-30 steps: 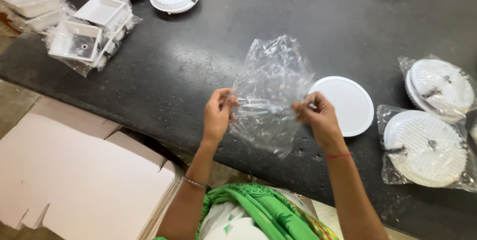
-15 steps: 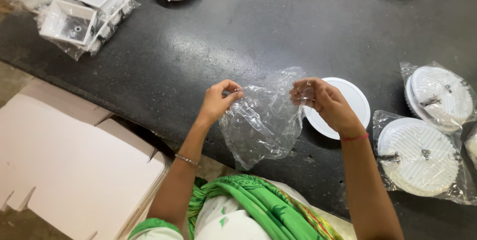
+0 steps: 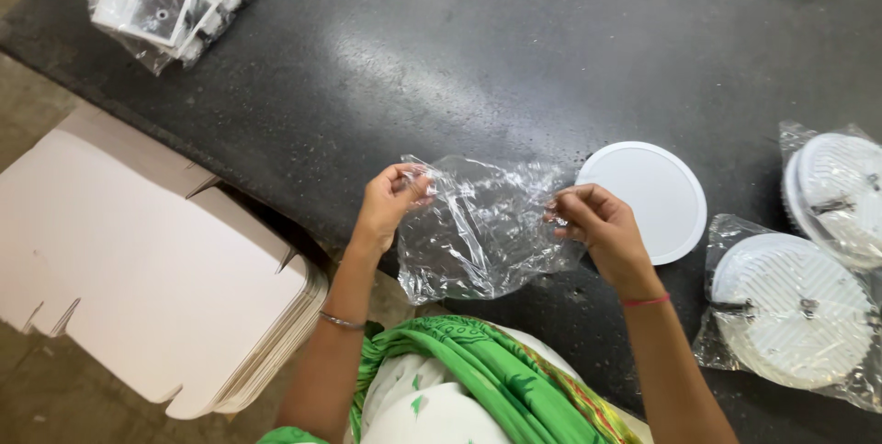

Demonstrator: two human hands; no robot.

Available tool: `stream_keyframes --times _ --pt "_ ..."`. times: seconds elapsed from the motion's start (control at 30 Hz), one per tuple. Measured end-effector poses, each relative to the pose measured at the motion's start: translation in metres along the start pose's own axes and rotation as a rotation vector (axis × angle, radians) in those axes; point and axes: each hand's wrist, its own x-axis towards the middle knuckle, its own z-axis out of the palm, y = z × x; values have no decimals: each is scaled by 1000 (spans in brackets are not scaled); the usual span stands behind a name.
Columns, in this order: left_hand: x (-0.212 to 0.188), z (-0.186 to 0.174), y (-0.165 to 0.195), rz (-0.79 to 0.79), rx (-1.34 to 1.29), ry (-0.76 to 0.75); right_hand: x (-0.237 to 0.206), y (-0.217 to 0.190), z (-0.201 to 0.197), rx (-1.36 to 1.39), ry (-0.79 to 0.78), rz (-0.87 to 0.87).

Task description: The person wraps round LED panel light fixtures in clear plastic film at a workbench, pressing the plastic around each unit and setting wrapped fixtures aside, occasionally reaching into a cloth bag below the table for supplies.

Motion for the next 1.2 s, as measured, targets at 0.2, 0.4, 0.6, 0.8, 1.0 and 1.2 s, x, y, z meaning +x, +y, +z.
stream_keyframes --times 0.2,0.4,0.6,0.8,1.0,1.2 --pt "17 -5 -19 -65 80 112 -3 2 9 295 -253 69" --pt "44 -8 -8 58 656 268 -1 13 38 -656 -161 196" --pt "80 -35 4 211 726 264 -5 28 41 -1016 -138 17" --pt "87 22 -8 287 740 -65 41 72 70 -1154 -331 -602" --pt "90 14 13 274 1020 61 86 87 99 -1235 -142 -416" --pt "66 -29 9 -25 1001 37 104 68 99 -1104 -182 -317"
